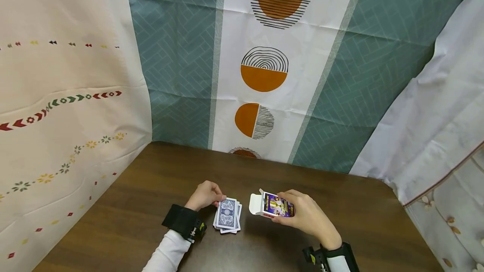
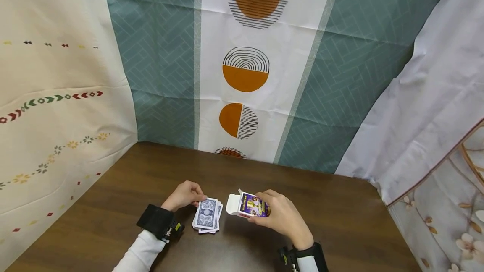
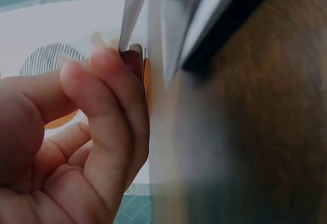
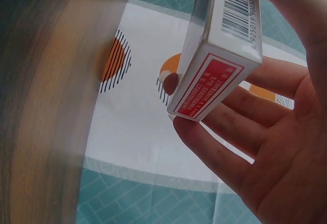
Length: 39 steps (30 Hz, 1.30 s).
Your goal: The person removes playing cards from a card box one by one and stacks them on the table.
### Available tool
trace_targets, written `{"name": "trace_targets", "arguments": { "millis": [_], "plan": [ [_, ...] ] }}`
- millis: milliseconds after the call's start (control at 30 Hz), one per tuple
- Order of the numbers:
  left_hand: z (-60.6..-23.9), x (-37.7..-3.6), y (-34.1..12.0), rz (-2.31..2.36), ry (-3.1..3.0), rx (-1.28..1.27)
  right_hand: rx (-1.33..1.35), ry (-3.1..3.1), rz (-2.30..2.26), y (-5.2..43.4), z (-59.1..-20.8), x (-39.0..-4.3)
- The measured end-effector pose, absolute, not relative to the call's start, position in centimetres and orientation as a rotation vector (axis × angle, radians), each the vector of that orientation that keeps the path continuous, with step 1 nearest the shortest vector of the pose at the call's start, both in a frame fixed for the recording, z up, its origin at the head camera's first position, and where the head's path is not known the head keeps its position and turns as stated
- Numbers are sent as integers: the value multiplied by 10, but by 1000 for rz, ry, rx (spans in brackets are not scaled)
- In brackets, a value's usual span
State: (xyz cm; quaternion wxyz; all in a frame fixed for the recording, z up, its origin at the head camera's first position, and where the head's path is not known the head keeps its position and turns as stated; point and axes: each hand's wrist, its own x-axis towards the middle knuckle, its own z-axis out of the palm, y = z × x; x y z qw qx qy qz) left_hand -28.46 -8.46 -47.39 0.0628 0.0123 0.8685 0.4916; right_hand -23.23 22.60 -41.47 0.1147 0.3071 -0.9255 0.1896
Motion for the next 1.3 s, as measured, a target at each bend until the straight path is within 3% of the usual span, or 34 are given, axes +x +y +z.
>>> {"name": "trace_targets", "arguments": {
  "millis": [1300],
  "plan": [
    [-483, -287, -81, 1253, 2817, 42, 888, -2749, 560, 225, -414, -233]
  ]
}}
